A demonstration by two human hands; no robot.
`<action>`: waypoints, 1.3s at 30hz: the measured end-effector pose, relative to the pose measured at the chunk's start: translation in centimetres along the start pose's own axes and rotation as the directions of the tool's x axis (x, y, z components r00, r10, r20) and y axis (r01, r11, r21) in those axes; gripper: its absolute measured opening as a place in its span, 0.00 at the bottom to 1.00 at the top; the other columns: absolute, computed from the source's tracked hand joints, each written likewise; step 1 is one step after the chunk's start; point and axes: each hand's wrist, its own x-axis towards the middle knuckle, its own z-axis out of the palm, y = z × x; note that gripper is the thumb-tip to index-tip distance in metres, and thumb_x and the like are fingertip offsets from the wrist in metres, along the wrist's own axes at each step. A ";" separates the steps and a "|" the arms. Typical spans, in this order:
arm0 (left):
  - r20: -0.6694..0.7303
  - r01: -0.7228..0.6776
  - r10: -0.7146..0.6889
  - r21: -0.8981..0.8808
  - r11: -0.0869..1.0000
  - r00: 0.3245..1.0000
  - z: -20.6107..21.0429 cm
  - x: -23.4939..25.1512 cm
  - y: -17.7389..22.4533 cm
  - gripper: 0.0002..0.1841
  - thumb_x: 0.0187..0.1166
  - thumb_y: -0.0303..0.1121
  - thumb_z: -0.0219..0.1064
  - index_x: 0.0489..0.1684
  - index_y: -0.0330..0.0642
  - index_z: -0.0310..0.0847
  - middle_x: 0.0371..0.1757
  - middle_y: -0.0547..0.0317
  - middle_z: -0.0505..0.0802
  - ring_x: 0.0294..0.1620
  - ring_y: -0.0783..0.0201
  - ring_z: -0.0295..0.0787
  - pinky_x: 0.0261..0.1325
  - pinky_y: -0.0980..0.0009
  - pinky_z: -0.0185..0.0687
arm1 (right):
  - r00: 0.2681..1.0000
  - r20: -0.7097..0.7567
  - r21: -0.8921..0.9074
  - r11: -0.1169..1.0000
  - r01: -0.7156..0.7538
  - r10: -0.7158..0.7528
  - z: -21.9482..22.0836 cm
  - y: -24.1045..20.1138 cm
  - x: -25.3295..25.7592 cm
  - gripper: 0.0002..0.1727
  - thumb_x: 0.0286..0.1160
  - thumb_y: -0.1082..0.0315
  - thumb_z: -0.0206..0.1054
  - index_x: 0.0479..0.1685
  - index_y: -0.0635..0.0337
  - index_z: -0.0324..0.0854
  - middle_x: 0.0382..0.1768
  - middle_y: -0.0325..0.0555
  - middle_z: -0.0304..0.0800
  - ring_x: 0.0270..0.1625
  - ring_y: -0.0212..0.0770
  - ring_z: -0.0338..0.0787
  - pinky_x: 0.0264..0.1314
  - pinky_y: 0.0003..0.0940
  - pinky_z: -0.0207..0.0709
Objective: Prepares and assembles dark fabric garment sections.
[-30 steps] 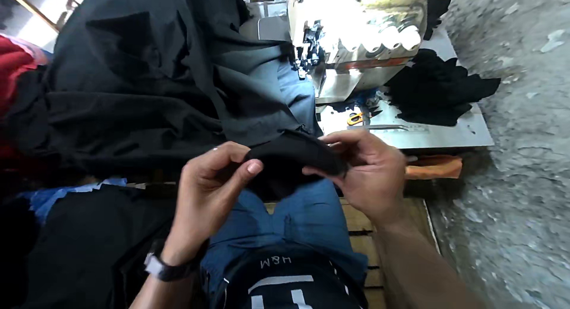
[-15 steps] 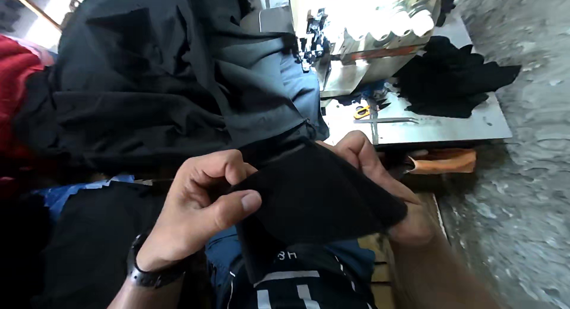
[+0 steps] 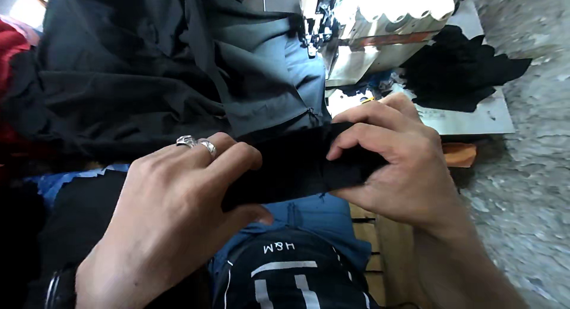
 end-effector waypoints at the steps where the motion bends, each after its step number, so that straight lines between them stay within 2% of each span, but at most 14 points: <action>1: -0.010 0.002 -0.001 0.034 0.999 1.000 0.3 -0.1 0.2 0.25 0.68 0.67 0.69 0.41 0.54 0.87 0.36 0.66 0.90 0.32 0.65 0.85 0.30 0.63 0.72 | 1.000 -0.026 0.026 1.000 -0.003 0.004 0.2 0.0 0.0 0.16 0.53 0.44 0.82 0.26 0.43 0.89 0.51 0.35 0.91 0.58 0.37 0.79 0.60 0.39 0.66; 3: -0.059 0.025 -0.025 0.003 1.000 0.998 0.9 0.0 0.2 0.22 0.67 0.62 0.72 0.37 0.53 0.87 0.33 0.66 0.89 0.30 0.66 0.84 0.30 0.63 0.70 | 0.998 -0.057 0.128 0.992 -0.018 0.025 0.5 0.2 -0.1 0.16 0.53 0.43 0.85 0.25 0.43 0.91 0.50 0.32 0.93 0.59 0.34 0.79 0.61 0.35 0.67; 6: -0.104 0.082 -0.125 -0.344 0.935 0.987 1.1 0.3 -0.4 0.11 0.73 0.49 0.76 0.32 0.53 0.88 0.31 0.76 0.88 0.32 0.81 0.83 0.33 0.81 0.77 | 0.990 -0.071 0.363 0.927 -0.089 0.123 0.7 0.4 0.0 0.12 0.56 0.50 0.87 0.25 0.45 0.94 0.45 0.28 0.95 0.56 0.30 0.84 0.61 0.29 0.74; 9: -0.102 0.075 -0.167 -0.594 0.801 0.981 1.6 0.5 -0.7 0.09 0.77 0.42 0.74 0.32 0.49 0.88 0.28 0.77 0.88 0.28 0.84 0.81 0.29 0.86 0.77 | 0.969 -0.037 0.504 0.842 -0.192 0.243 0.6 0.1 -0.1 0.09 0.60 0.56 0.86 0.25 0.47 0.93 0.38 0.28 0.96 0.49 0.28 0.90 0.56 0.22 0.83; 15: -0.077 0.086 -0.180 -0.654 0.752 0.981 2.0 0.6 -1.0 0.06 0.77 0.38 0.74 0.32 0.49 0.89 0.29 0.76 0.89 0.29 0.81 0.84 0.30 0.85 0.81 | 0.938 0.047 0.626 0.722 -0.295 0.343 0.8 -0.1 -0.6 0.08 0.59 0.61 0.86 0.26 0.51 0.94 0.32 0.32 0.95 0.34 0.25 0.91 0.35 0.17 0.85; 19: -0.107 0.092 -0.214 -0.658 0.747 0.971 2.4 0.6 -0.6 0.05 0.76 0.36 0.74 0.33 0.48 0.89 0.30 0.75 0.89 0.29 0.81 0.84 0.30 0.84 0.82 | 0.919 0.033 0.667 0.676 -0.313 0.393 1.3 -0.5 -0.8 0.07 0.56 0.65 0.86 0.24 0.52 0.93 0.33 0.34 0.96 0.34 0.25 0.92 0.33 0.18 0.87; 22: -0.143 0.116 -0.272 -0.654 0.748 0.952 2.7 0.8 -0.1 0.10 0.75 0.31 0.75 0.52 0.45 0.88 0.39 0.72 0.94 0.32 0.77 0.90 0.34 0.80 0.90 | 0.897 -0.022 0.715 0.634 -0.295 0.442 2.0 -0.8 -0.8 0.12 0.50 0.70 0.88 0.25 0.52 0.88 0.29 0.34 0.94 0.29 0.26 0.90 0.30 0.19 0.86; 24: -0.180 0.153 -0.311 -0.583 0.798 0.933 3.0 0.9 0.0 0.18 0.75 0.31 0.76 0.63 0.45 0.86 0.43 0.71 0.94 0.35 0.78 0.91 0.38 0.81 0.91 | 0.888 0.002 0.716 0.619 -0.322 0.460 1.8 -0.9 -0.8 0.23 0.50 0.74 0.87 0.34 0.49 0.74 0.29 0.33 0.94 0.30 0.26 0.92 0.31 0.19 0.87; 27: -0.256 0.173 -0.301 -0.426 0.888 0.918 3.2 1.2 -0.6 0.08 0.77 0.34 0.74 0.49 0.45 0.92 0.43 0.70 0.94 0.44 0.81 0.88 0.48 0.83 0.83 | 0.869 0.231 0.652 0.594 -0.471 0.437 0.6 -0.7 -1.0 0.24 0.64 0.72 0.81 0.49 0.50 0.68 0.31 0.35 0.94 0.32 0.29 0.93 0.34 0.20 0.87; 30: -0.187 0.161 -0.295 -0.518 0.840 0.937 3.0 1.8 -1.2 0.05 0.80 0.33 0.71 0.46 0.45 0.89 0.43 0.71 0.91 0.41 0.80 0.86 0.44 0.84 0.83 | 0.874 0.364 0.673 0.557 -0.487 0.323 -0.3 -0.3 -1.4 0.22 0.67 0.66 0.82 0.48 0.51 0.70 0.29 0.36 0.94 0.31 0.29 0.94 0.34 0.19 0.88; 33: -0.077 0.200 -0.345 -0.691 0.694 0.935 3.3 2.3 -1.4 0.05 0.80 0.29 0.71 0.47 0.43 0.88 0.37 0.69 0.95 0.31 0.75 0.92 0.34 0.80 0.92 | 0.910 0.296 0.703 0.579 -0.413 0.289 -0.2 -0.1 -1.7 0.21 0.61 0.68 0.85 0.40 0.50 0.73 0.29 0.35 0.94 0.31 0.28 0.94 0.37 0.19 0.89; 35: -0.043 0.229 -0.367 -0.713 0.663 0.929 3.4 2.5 -1.4 0.05 0.79 0.28 0.72 0.48 0.44 0.89 0.34 0.68 0.95 0.28 0.74 0.91 0.30 0.80 0.90 | 0.938 0.229 0.669 0.657 -0.346 0.261 0.2 0.3 -2.0 0.19 0.61 0.67 0.85 0.36 0.50 0.74 0.30 0.32 0.94 0.34 0.26 0.93 0.39 0.18 0.89; 37: -0.026 0.242 -0.367 -0.708 0.663 0.930 3.3 2.6 -1.6 0.06 0.78 0.27 0.73 0.49 0.43 0.90 0.36 0.67 0.95 0.29 0.73 0.92 0.31 0.79 0.91 | 0.963 0.177 0.618 0.739 -0.269 0.203 0.7 0.7 -2.4 0.11 0.66 0.66 0.81 0.34 0.50 0.82 0.35 0.30 0.92 0.40 0.25 0.91 0.44 0.19 0.89; 39: -0.020 0.246 -0.367 -0.709 0.661 0.930 3.3 2.7 -1.7 0.07 0.77 0.26 0.73 0.49 0.42 0.90 0.36 0.66 0.96 0.30 0.72 0.92 0.32 0.79 0.91 | 0.973 0.181 0.590 0.776 -0.222 0.140 1.0 1.2 -2.5 0.03 0.73 0.68 0.76 0.41 0.53 0.93 0.47 0.35 0.94 0.52 0.31 0.93 0.55 0.24 0.91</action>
